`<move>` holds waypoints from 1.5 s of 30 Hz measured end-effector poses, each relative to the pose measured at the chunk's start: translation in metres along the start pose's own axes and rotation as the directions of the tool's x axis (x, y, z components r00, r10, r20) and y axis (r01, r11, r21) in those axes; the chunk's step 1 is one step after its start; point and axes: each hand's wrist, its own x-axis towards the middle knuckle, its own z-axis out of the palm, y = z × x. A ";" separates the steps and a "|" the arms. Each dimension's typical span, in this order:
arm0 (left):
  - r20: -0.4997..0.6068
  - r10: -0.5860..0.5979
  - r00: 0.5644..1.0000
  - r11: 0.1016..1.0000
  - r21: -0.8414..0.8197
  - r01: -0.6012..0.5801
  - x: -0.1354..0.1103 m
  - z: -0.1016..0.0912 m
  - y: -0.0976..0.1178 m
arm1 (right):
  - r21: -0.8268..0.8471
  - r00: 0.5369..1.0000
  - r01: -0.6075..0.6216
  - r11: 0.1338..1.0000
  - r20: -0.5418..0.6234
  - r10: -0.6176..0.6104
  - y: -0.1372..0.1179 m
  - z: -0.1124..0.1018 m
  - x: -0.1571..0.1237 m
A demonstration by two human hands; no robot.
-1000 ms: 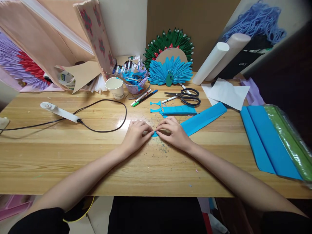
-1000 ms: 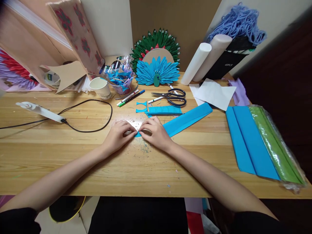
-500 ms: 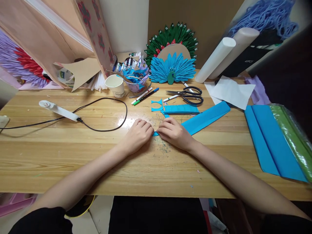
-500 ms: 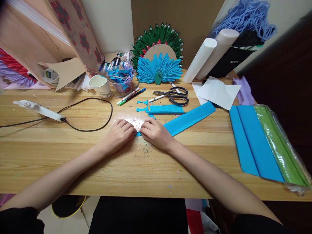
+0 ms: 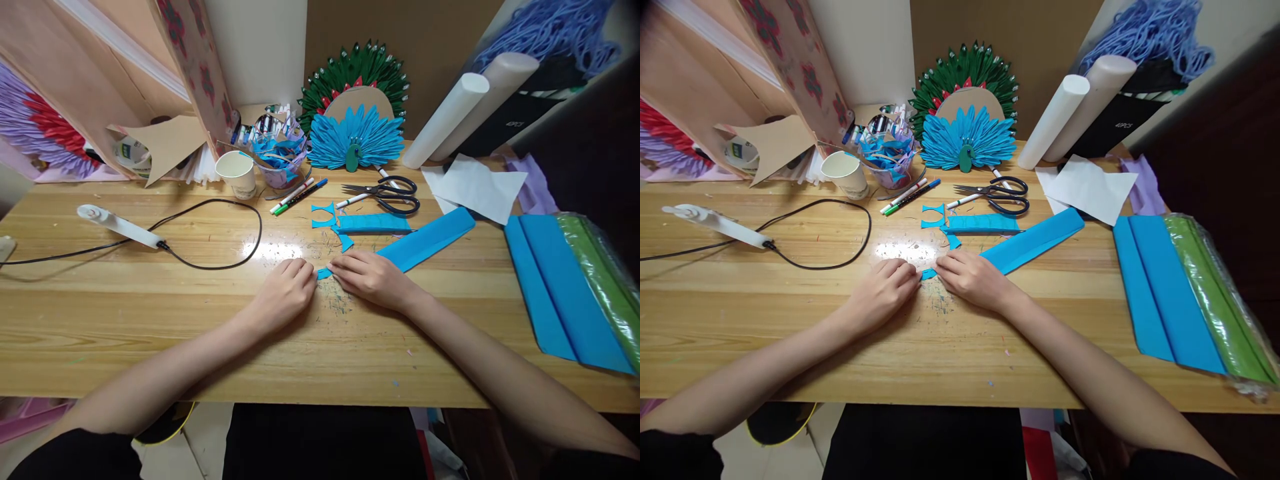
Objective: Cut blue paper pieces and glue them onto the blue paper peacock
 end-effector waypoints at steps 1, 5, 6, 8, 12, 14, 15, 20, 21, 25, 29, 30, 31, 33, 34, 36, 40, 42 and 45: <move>-0.009 -0.012 1.000 1.000 0.000 0.012 0.000 0.000 0.002 | -0.003 1.000 -0.006 1.000 -0.001 0.005 0.000 0.000 -0.001; -0.035 -0.070 0.997 0.997 -0.039 0.068 -0.001 0.002 0.008 | -0.009 1.000 0.007 1.000 -0.022 -0.007 -0.002 0.000 -0.001; -0.039 -0.075 0.996 0.996 -0.048 0.073 -0.001 0.002 0.008 | -0.009 0.999 0.013 1.000 -0.033 -0.013 -0.004 -0.001 -0.001; -0.053 -0.065 0.996 0.997 -0.047 0.063 -0.001 0.003 0.008 | -0.010 0.999 0.035 0.999 -0.038 -0.036 -0.006 -0.001 0.001; -0.073 -0.052 0.996 0.999 -0.004 0.052 0.000 0.004 0.006 | -0.019 0.998 0.053 0.998 -0.021 -0.053 -0.007 0.001 0.002; -0.070 -0.076 0.995 0.997 -0.009 0.076 0.000 0.003 0.006 | -0.006 0.999 0.026 1.000 -0.028 -0.026 -0.005 0.001 0.001; -0.065 -0.096 0.993 0.995 -0.024 0.094 0.000 0.002 0.007 | 0.005 0.999 0.008 1.000 -0.035 -0.008 -0.005 0.001 0.000; -0.052 -0.165 0.985 0.981 -0.113 0.158 -0.002 -0.002 0.007 | 0.066 0.994 -0.056 0.996 -0.091 0.062 -0.002 0.000 -0.002; -0.055 -0.167 0.985 0.980 -0.122 0.159 -0.002 -0.003 0.007 | 0.080 0.992 -0.062 0.995 -0.104 0.071 -0.002 0.000 -0.002; -0.079 -0.161 0.984 0.979 -0.136 0.149 -0.002 0.000 0.006 | 0.160 0.969 -0.174 0.972 -0.149 0.198 -0.005 0.001 0.003; -0.087 -0.155 0.984 0.982 -0.122 0.144 -0.002 0.001 0.004 | 0.251 0.963 -0.225 0.942 -0.091 0.255 -0.008 0.004 0.010; -0.093 -0.164 0.982 0.980 -0.130 0.152 -0.002 0.001 0.004 | 0.271 0.963 -0.227 0.936 -0.079 0.256 -0.009 0.005 0.011; -0.104 -0.183 0.978 0.975 -0.149 0.166 -0.002 0.001 0.004 | 0.289 0.962 -0.233 0.928 -0.071 0.264 -0.010 0.005 0.012; -0.126 -0.250 0.960 0.949 -0.227 0.217 -0.002 0.001 0.003 | 0.319 0.954 -0.260 0.911 -0.061 0.294 -0.012 0.005 0.013; -0.127 -0.292 0.948 0.927 -0.281 0.248 -0.002 0.001 0.003 | 0.334 0.949 -0.274 0.902 -0.057 0.310 -0.012 0.005 0.013; -0.100 -0.370 0.924 0.868 -0.392 0.305 -0.001 0.003 0.001 | 0.364 0.945 -0.283 0.887 -0.050 0.322 -0.013 0.005 0.012; -0.020 -0.468 0.884 0.752 -0.534 0.386 0.000 0.007 -0.001 | 0.396 0.950 -0.248 0.884 -0.076 0.301 -0.015 0.006 0.010; -0.001 -0.493 0.870 0.708 -0.581 0.400 0.001 0.009 -0.002 | 0.400 0.948 -0.228 0.888 -0.114 0.296 -0.015 0.007 0.009; -0.025 -0.497 0.867 0.689 -0.619 0.377 0.001 0.010 -0.002 | 0.386 0.947 -0.186 0.904 -0.173 0.269 -0.015 0.008 0.008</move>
